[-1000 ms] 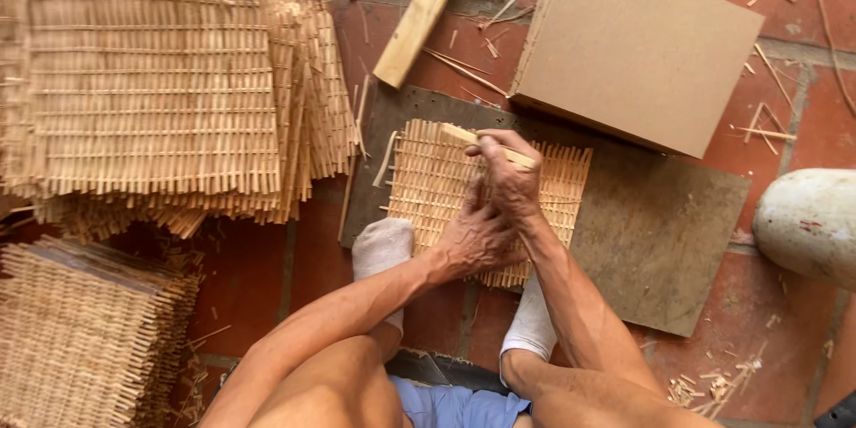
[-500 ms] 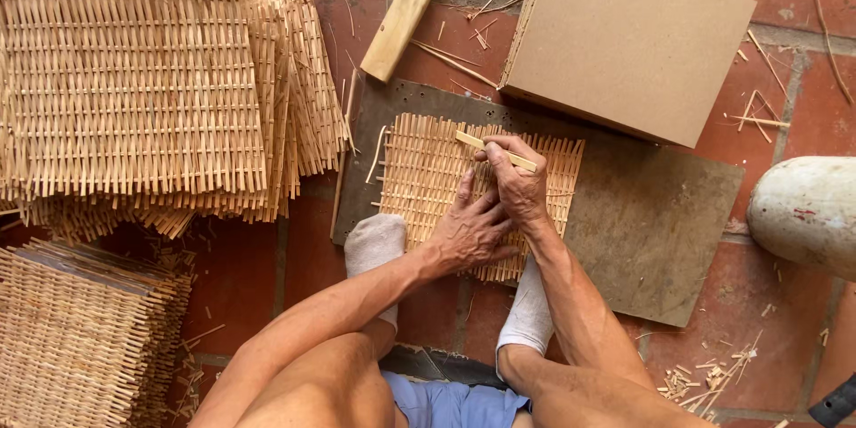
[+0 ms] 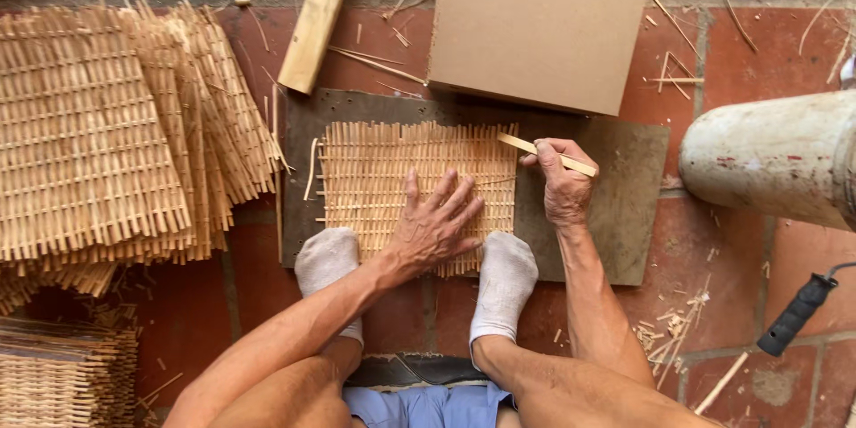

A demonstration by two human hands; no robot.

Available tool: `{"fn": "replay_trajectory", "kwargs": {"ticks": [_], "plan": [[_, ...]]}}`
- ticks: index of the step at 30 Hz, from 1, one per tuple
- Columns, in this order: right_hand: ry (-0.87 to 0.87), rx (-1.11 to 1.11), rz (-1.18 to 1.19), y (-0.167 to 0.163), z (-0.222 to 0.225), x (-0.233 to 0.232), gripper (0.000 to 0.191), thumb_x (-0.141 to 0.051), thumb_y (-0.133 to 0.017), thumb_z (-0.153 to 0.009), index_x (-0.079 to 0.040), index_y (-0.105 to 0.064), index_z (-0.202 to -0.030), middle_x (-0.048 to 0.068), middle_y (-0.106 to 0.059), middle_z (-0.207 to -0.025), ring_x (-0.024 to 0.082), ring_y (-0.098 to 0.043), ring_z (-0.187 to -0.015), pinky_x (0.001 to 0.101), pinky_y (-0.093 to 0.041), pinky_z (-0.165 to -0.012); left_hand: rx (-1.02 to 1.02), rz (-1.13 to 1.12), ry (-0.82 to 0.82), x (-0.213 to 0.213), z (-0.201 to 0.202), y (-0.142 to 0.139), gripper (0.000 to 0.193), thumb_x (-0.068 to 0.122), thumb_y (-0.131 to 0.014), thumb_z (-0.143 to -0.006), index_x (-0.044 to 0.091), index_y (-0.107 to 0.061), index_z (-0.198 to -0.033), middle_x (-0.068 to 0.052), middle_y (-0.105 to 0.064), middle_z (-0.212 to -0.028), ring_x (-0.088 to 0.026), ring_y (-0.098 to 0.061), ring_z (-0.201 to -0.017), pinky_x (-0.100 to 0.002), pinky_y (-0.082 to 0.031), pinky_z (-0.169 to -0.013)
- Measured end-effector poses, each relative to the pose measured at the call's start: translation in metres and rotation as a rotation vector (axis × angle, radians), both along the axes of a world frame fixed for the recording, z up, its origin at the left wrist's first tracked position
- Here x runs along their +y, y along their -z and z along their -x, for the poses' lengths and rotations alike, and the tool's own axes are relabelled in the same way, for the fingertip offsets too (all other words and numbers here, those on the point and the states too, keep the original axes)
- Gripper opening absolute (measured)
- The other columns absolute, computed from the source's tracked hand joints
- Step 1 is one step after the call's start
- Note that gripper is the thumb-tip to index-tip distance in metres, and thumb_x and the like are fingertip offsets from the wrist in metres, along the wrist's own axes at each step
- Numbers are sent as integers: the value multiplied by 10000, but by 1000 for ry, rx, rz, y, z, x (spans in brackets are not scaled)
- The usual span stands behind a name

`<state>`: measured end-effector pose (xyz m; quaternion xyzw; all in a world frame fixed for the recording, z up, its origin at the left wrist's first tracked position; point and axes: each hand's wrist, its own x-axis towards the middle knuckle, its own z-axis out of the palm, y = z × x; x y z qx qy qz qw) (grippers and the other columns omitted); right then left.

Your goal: The person applies glue to a cardboard piece using a roller, places a woven bamboo mat on top, and presses it down with a wooden stick. They repeat this process for multiple mats, stacking the finished units.

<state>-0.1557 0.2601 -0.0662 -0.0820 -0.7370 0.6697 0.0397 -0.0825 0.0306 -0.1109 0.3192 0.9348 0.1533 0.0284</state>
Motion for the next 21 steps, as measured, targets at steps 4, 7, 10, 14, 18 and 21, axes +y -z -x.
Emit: {"fn": "replay_trajectory", "kwargs": {"ticks": [4,7,10,14,18,21], "plan": [[-5,7,-114,8,-4,18,125,-98,-675,-1022,11,-719,-1063,80,-756,-864,110,-687,-802,242,-542,-769,-103,105,84,13,11,1,855,752,-478,-1008,197,-424,-1656,-209,-387,-1590,-401,-274,-1504,-729,-30,-1197],[-33,1,-136,10,-3,23,130,-99,-674,-1020,11,-716,-1073,73,-759,-876,99,-678,-813,235,-534,-775,-143,104,95,18,18,1,867,782,-427,-986,209,-403,-1637,-203,-350,-1612,-382,-227,-1536,-685,-13,-1233],[-52,-74,-105,9,-2,29,141,-117,-668,-1027,12,-719,-1051,76,-756,-869,99,-666,-795,235,-523,-750,60,69,73,19,19,3,859,810,-399,-932,240,-419,-1574,-110,-275,-1694,-331,-159,-1566,-633,30,-1240],[-64,-35,-55,12,1,30,172,-141,-670,-1031,17,-714,-1085,73,-752,-869,93,-659,-797,227,-516,-735,19,82,68,23,22,10,869,817,-364,-923,256,-390,-1585,-66,-249,-1697,-317,-139,-1572,-629,47,-1236],[-145,-41,-91,14,4,26,169,-139,-658,-1036,15,-712,-1081,61,-749,-884,85,-668,-810,221,-532,-735,9,96,65,23,21,13,852,822,-351,-913,294,-388,-1580,-43,-246,-1698,-315,-151,-1569,-622,52,-1241],[-153,-79,-73,11,8,26,163,-131,-654,-1036,15,-716,-1068,73,-749,-879,87,-656,-786,226,-517,-710,3,44,58,22,20,13,819,818,-339,-916,318,-420,-1560,-59,-266,-1692,-318,-152,-1569,-629,49,-1240]]}}
